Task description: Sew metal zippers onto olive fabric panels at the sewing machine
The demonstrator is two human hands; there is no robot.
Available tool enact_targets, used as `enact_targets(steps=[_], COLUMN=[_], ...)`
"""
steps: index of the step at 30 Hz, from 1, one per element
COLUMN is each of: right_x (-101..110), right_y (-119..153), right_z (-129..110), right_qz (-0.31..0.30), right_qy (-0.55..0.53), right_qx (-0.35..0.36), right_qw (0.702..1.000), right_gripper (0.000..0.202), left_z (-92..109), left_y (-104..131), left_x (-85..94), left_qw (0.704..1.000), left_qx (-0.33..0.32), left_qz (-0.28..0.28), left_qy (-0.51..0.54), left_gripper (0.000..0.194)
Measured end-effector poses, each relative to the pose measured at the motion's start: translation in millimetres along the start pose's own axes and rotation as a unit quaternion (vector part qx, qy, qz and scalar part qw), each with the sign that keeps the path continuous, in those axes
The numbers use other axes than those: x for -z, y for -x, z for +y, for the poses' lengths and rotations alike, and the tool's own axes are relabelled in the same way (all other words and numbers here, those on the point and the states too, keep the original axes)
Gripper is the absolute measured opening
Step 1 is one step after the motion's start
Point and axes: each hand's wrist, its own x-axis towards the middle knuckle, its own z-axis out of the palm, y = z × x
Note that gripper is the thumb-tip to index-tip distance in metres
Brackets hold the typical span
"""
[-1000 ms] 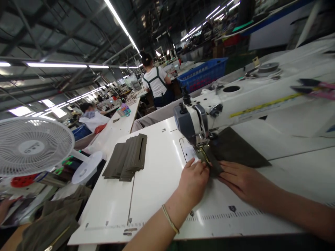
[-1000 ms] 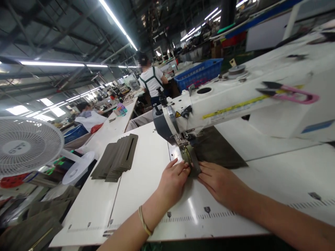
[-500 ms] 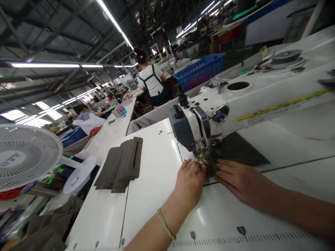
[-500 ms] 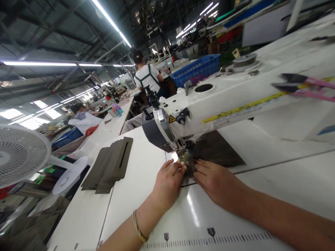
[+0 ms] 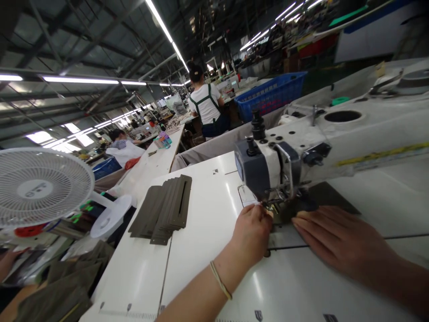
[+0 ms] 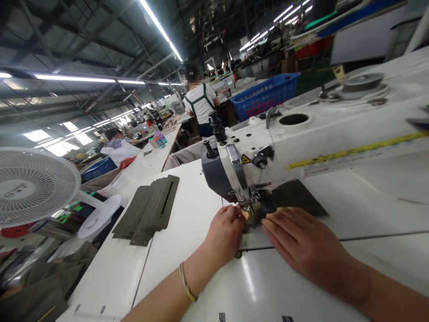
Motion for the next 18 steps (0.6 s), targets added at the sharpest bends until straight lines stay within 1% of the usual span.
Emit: enact_targets(steps=[3,6,8,11,14,18], right_x=[-10,-25,-29,-25,-17,-12], right_y=[3,6,8,3,-9,-20], right_z=[2,8,12,16,17,15], right_qz=[0.021,0.001,-0.019,-0.032,-0.047,-0.070], right_qy=[0.028,0.012,0.011,0.030,0.053,0.061], right_qx=[0.029,0.010,0.007,0.026,0.046,0.041], right_qw=[0.999,1.000,1.000,0.999,0.996,0.995], right_gripper=[0.034,0.039,0.041,0.039,0.037,0.037], left_z=[3,6,6,2,-4,-10], left_y=[9,13,12,6,1,-3], left_x=[0.2,-1.0,-1.9,-2.9,-3.9,-5.4], left_qw=[1.000,0.999,0.999,0.999,0.999,0.999], left_qx=[-0.001,0.002,-0.001,-0.014,-0.021,-0.021], left_qz=[0.030,0.042,0.039,0.040,0.038,0.041], left_qy=[-0.003,-0.011,-0.008,-0.008,-0.004,0.006], left_gripper=[0.017,0.014,0.013,0.012,0.012,0.010])
